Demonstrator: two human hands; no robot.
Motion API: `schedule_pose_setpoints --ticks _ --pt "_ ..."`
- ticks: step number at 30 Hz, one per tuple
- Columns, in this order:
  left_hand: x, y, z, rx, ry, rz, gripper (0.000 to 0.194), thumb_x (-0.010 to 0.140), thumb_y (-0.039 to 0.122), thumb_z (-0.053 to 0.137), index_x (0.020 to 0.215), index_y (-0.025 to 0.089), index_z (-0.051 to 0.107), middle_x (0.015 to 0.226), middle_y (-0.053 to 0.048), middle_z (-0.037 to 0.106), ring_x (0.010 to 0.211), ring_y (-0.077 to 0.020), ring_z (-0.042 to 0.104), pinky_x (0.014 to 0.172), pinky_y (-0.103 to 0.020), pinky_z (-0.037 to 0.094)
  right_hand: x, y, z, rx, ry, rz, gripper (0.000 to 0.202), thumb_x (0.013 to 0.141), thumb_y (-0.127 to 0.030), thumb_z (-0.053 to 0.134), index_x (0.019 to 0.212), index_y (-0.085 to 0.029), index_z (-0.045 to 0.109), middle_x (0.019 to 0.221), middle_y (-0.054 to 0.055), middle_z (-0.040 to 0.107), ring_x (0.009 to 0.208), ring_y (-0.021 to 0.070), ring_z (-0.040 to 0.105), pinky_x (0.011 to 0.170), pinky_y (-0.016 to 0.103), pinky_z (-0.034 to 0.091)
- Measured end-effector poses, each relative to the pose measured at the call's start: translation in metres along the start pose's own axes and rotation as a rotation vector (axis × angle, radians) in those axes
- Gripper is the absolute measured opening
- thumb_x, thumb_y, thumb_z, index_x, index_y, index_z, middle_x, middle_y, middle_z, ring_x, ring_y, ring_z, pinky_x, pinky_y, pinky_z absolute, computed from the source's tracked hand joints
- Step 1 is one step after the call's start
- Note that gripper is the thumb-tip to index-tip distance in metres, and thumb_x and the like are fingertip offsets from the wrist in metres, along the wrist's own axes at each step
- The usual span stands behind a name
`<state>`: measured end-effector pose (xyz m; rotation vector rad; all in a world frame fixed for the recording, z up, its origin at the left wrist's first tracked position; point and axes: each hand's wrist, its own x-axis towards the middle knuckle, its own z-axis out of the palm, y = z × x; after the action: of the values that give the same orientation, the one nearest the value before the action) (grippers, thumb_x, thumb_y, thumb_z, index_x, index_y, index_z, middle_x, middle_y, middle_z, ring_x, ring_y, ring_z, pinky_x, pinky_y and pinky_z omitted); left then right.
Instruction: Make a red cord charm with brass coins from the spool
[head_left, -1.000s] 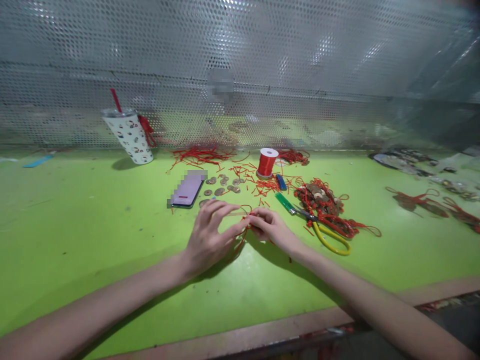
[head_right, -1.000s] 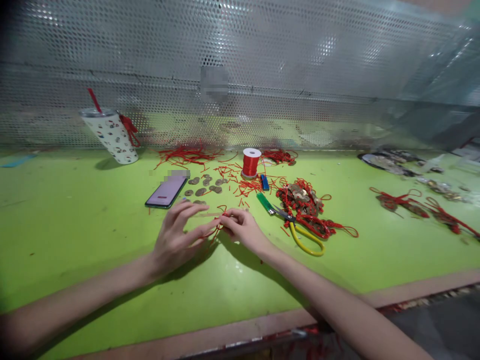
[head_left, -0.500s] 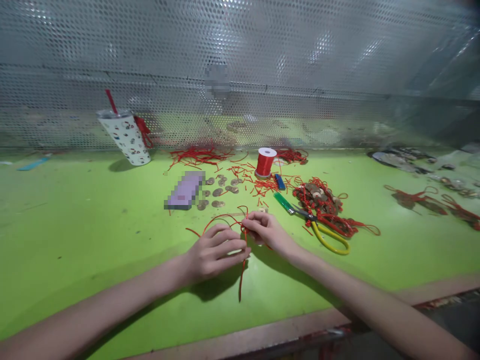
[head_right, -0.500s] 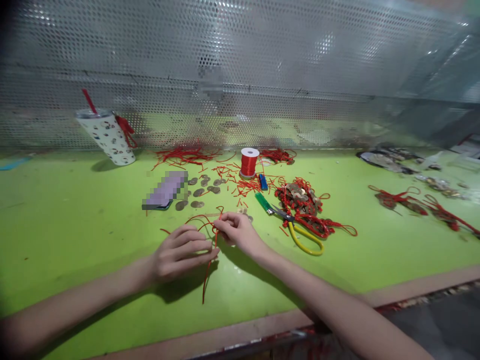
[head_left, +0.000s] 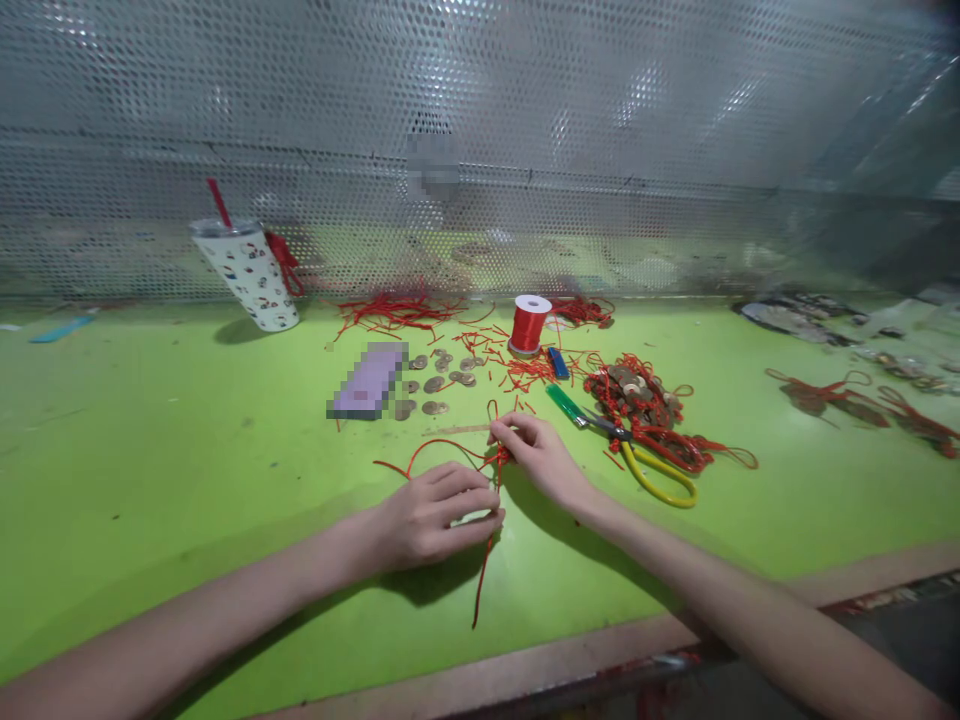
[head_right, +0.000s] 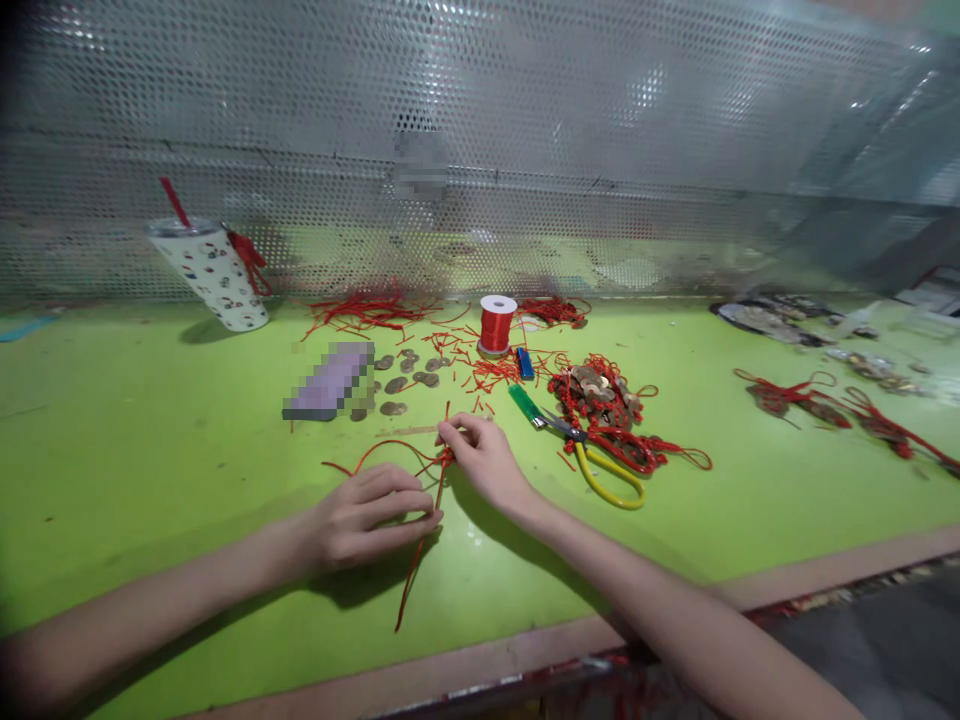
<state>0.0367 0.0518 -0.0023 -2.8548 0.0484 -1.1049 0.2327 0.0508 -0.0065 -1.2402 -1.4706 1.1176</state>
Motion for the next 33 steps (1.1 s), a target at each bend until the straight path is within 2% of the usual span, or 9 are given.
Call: schedule_pose_setpoints --ticks 6,9,13,16,19,22,25,28,33 --pt "0.0 0.002 -0.004 -0.094 -0.014 0.064 0.016 0.091 0.007 0.059 0.102 0.015 0.066 0.089 -0.008 0.075 0.081 -0.0193 0.07 0.068 -0.032 0.06 0.004 0.004 0.001 -0.096 0.085 0.0 0.041 0.089 -0.056 0.052 0.076 -0.018 0.059 0.057 -0.004 0.042 0.052 0.0124 0.035 0.05 0.027 0.024" --pt "-0.004 0.003 0.0 -0.025 -0.039 -0.038 0.019 0.092 0.006 0.055 0.108 0.013 0.064 0.094 -0.011 0.073 0.083 -0.0201 0.07 0.068 -0.031 0.06 0.005 0.005 -0.001 -0.096 0.098 0.012 0.041 0.09 -0.056 0.052 0.079 -0.017 0.061 0.058 -0.004 0.042 0.053 0.0126 0.035 0.05 0.027 0.025" --pt "-0.007 0.005 0.01 0.01 -0.026 -0.444 0.024 0.095 0.01 0.052 0.118 0.016 0.056 0.117 -0.014 0.067 0.086 -0.0179 0.07 0.074 -0.031 0.06 0.004 0.005 -0.003 -0.105 0.134 -0.037 0.037 0.092 -0.052 0.052 0.078 -0.018 0.059 0.06 -0.004 0.044 0.054 0.0126 0.036 0.051 0.027 0.025" --pt "-0.001 0.008 0.013 -0.221 0.029 -0.789 0.029 0.096 0.017 0.053 0.125 0.018 0.05 0.124 -0.014 0.062 0.077 -0.014 0.068 0.072 -0.032 0.059 0.002 0.006 0.0 -0.13 0.151 -0.078 0.033 0.094 -0.048 0.051 0.079 -0.019 0.058 0.062 -0.004 0.046 0.055 0.013 0.038 0.053 0.027 0.027" --pt "0.008 0.008 0.013 -0.588 0.041 -1.125 0.024 0.098 0.029 0.052 0.119 0.018 0.054 0.094 -0.006 0.068 0.067 -0.0146 0.065 0.06 -0.028 0.056 -0.001 0.004 0.004 -0.146 0.149 -0.099 0.031 0.094 -0.046 0.051 0.078 -0.019 0.057 0.061 -0.004 0.047 0.056 0.0132 0.041 0.054 0.027 0.03" --pt "0.013 0.004 0.012 -0.89 0.07 -1.308 0.024 0.097 0.04 0.053 0.103 0.017 0.058 0.074 0.0 0.063 0.055 -0.0123 0.057 0.052 -0.025 0.05 -0.003 0.002 0.006 -0.165 0.143 -0.127 0.03 0.096 -0.044 0.051 0.078 -0.02 0.056 0.06 -0.004 0.046 0.055 0.013 0.041 0.054 0.026 0.03" --pt "0.015 -0.003 0.01 -0.982 0.11 -1.355 0.028 0.091 0.043 0.061 0.088 0.015 0.061 0.065 0.002 0.057 0.051 -0.0089 0.047 0.049 -0.022 0.04 -0.004 0.002 0.004 -0.164 0.123 -0.138 0.029 0.097 -0.045 0.05 0.082 -0.021 0.057 0.058 -0.005 0.043 0.053 0.0128 0.04 0.054 0.026 0.03" --pt "0.015 -0.008 0.01 -0.992 0.075 -1.352 0.031 0.087 0.045 0.066 0.08 0.015 0.065 0.058 0.004 0.051 0.051 -0.0088 0.042 0.049 -0.023 0.031 -0.004 0.002 0.002 -0.14 0.076 -0.128 0.03 0.097 -0.048 0.05 0.087 -0.021 0.059 0.055 -0.006 0.041 0.05 0.0131 0.041 0.052 0.026 0.031" --pt "0.013 -0.007 0.014 -0.928 0.043 -1.327 0.028 0.083 0.04 0.07 0.082 0.012 0.071 0.073 -0.003 0.065 0.064 -0.0127 0.054 0.059 -0.026 0.039 -0.003 0.006 0.002 -0.088 0.015 -0.105 0.033 0.099 -0.052 0.048 0.089 -0.022 0.059 0.058 -0.005 0.049 0.052 0.0138 0.051 0.055 0.026 0.038"
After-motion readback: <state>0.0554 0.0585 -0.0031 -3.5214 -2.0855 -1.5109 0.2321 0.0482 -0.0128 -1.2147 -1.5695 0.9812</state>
